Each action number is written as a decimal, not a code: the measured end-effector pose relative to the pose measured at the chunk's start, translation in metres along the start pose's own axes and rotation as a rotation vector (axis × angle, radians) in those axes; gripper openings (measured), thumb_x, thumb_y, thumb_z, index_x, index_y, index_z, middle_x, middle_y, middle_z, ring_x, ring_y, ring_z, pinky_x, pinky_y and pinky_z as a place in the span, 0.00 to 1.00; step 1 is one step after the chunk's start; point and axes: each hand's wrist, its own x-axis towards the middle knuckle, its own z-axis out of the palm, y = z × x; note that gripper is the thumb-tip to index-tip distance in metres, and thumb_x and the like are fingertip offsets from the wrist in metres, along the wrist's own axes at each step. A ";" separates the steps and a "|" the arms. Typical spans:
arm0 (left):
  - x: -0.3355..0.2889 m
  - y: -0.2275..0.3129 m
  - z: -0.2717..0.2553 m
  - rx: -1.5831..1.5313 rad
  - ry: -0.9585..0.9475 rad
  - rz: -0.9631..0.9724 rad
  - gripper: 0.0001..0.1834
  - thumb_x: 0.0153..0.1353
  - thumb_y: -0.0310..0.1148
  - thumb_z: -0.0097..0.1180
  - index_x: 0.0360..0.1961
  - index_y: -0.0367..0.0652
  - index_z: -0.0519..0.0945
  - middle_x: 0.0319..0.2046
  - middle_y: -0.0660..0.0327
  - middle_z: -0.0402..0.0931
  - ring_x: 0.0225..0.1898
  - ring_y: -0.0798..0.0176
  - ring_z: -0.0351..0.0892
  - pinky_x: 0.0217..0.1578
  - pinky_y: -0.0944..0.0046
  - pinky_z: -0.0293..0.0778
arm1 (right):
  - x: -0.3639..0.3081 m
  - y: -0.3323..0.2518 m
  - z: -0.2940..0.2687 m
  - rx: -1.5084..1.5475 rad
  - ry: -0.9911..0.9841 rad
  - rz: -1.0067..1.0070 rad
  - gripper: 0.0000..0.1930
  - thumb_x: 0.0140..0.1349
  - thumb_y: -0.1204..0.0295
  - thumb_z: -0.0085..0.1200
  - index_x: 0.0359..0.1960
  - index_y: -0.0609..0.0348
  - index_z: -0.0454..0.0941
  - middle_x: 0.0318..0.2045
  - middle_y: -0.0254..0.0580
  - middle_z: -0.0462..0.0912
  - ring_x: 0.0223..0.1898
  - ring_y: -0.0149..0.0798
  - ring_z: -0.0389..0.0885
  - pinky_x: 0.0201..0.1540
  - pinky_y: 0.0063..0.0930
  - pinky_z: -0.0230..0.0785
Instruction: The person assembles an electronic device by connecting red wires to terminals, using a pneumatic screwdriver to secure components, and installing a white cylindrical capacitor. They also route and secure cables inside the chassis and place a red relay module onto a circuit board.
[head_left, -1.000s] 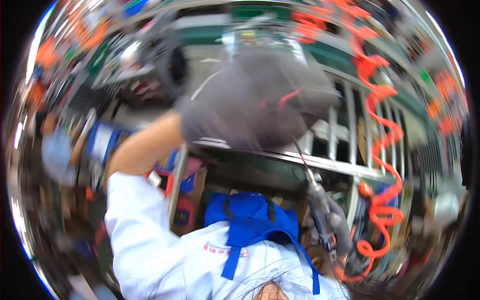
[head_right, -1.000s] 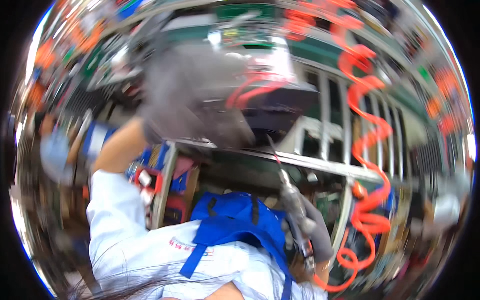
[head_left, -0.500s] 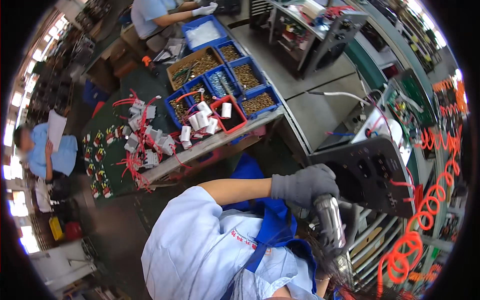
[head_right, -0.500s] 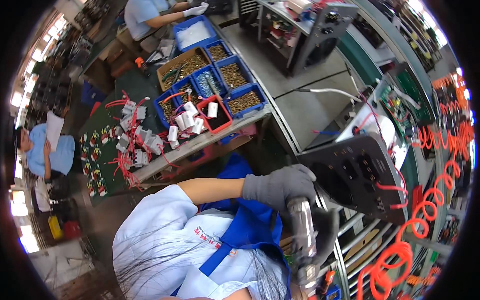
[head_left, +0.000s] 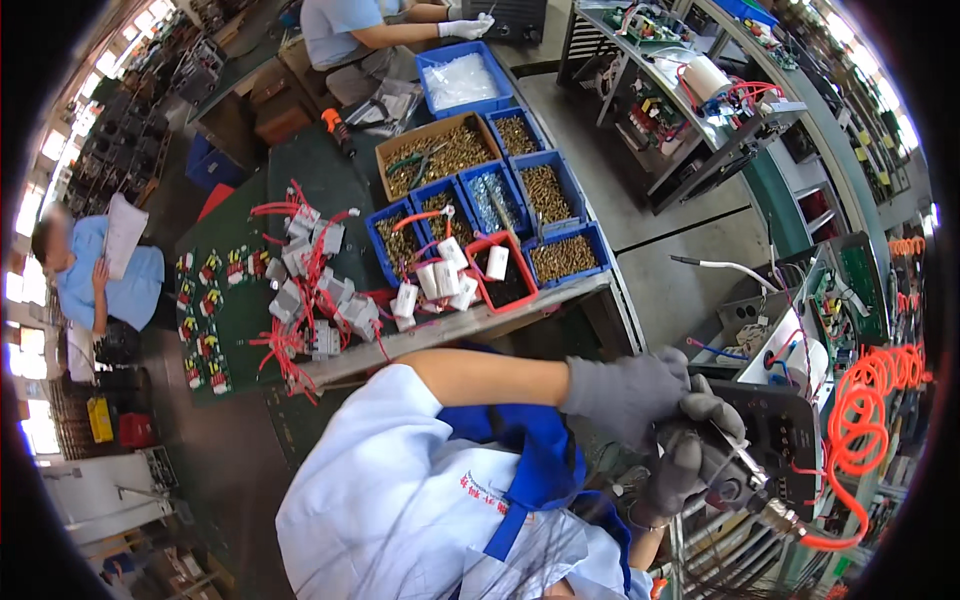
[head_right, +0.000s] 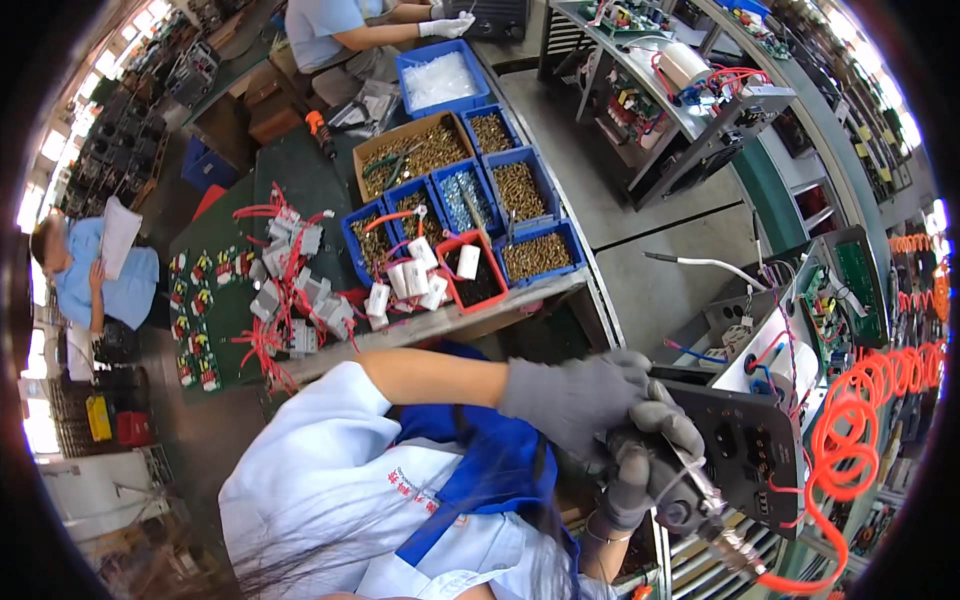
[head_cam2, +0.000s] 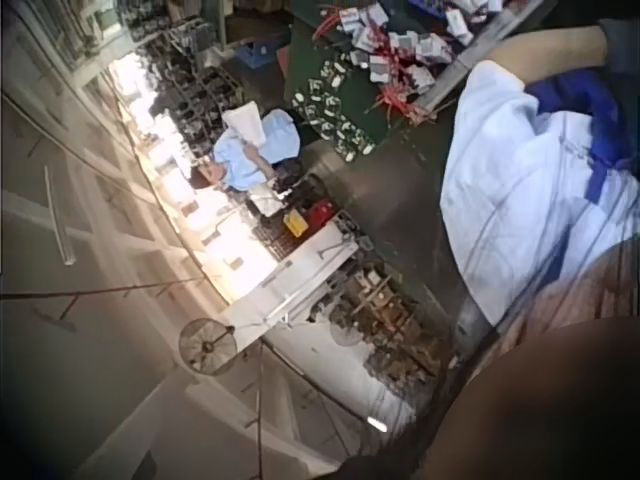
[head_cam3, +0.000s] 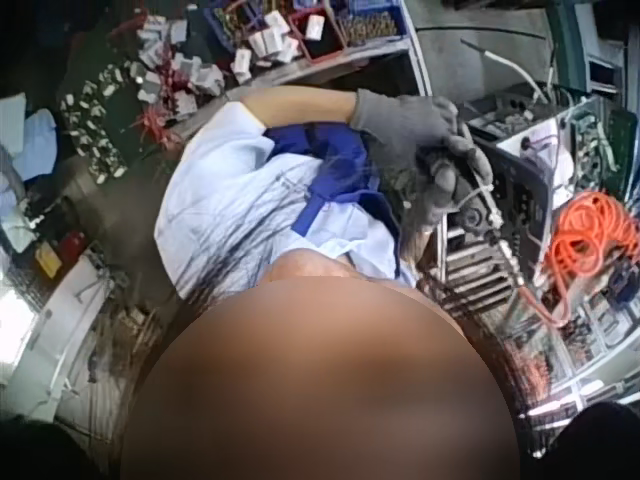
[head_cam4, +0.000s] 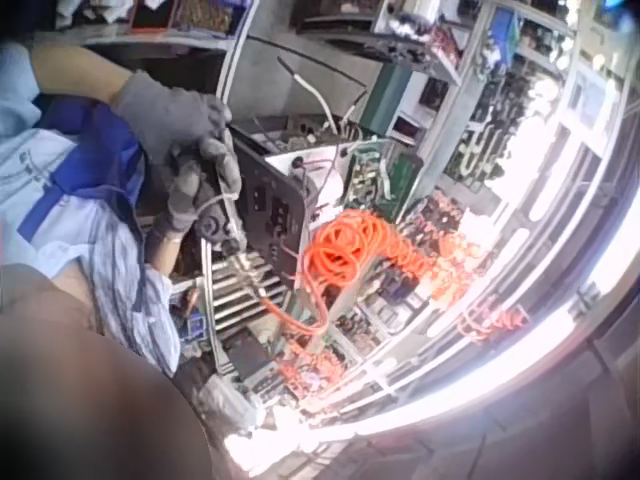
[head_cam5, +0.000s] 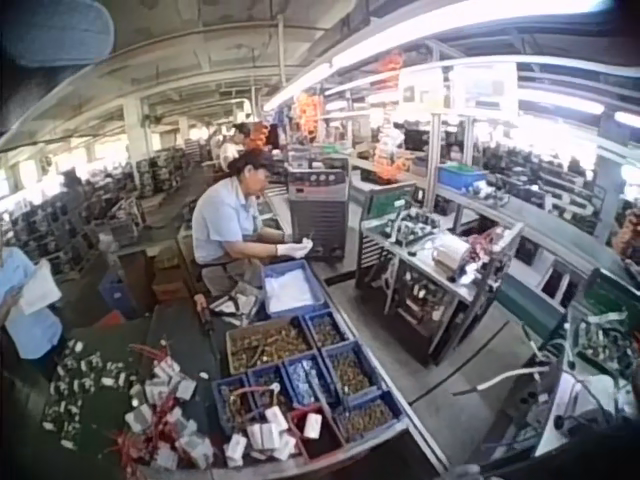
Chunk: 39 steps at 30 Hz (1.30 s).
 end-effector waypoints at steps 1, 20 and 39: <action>-0.007 -0.022 -0.018 -0.068 -0.003 -0.020 0.34 0.38 0.47 0.67 0.48 0.44 0.75 0.45 0.54 0.76 0.51 0.48 0.73 0.53 0.52 0.67 | 0.004 0.002 0.009 0.157 0.114 0.089 0.29 0.53 0.59 0.64 0.54 0.54 0.67 0.40 0.44 0.76 0.49 0.46 0.76 0.59 0.51 0.63; -0.207 -0.436 -0.182 0.348 0.247 -1.489 0.20 0.49 0.41 0.63 0.41 0.41 0.84 0.42 0.48 0.81 0.45 0.49 0.81 0.50 0.53 0.76 | 0.011 -0.041 -0.019 -0.246 0.633 -0.132 0.23 0.49 0.73 0.57 0.49 0.51 0.67 0.26 0.38 0.68 0.17 0.30 0.67 0.18 0.26 0.69; -0.277 -0.443 -0.182 -0.665 1.184 -1.207 0.08 0.62 0.33 0.56 0.39 0.42 0.80 0.25 0.62 0.79 0.26 0.66 0.81 0.20 0.67 0.73 | 0.013 -0.040 -0.009 -0.170 0.558 -0.267 0.23 0.50 0.77 0.58 0.49 0.55 0.67 0.26 0.37 0.69 0.14 0.28 0.66 0.14 0.29 0.68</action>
